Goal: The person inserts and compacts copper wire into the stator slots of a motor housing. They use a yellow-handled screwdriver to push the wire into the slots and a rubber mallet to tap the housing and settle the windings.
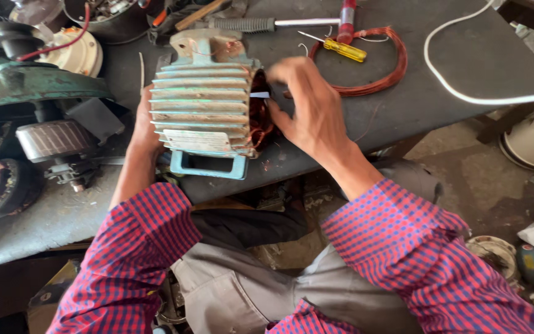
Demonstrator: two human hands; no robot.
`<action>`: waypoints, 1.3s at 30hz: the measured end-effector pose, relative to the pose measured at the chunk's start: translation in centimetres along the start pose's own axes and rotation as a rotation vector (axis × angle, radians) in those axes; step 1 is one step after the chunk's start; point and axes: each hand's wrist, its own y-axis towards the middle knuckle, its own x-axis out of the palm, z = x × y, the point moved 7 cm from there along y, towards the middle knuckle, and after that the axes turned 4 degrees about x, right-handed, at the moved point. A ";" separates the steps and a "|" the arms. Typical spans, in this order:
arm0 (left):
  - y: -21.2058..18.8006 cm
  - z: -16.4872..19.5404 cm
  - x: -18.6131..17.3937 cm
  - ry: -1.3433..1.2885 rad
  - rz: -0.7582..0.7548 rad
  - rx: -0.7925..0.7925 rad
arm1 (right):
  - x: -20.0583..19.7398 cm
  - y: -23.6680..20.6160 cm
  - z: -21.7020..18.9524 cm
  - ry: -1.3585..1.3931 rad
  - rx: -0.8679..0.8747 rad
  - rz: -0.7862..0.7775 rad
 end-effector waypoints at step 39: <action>-4.3 10.1 2.7 0.189 -0.029 0.053 | 2.7 0.1 1.9 0.119 0.124 -0.087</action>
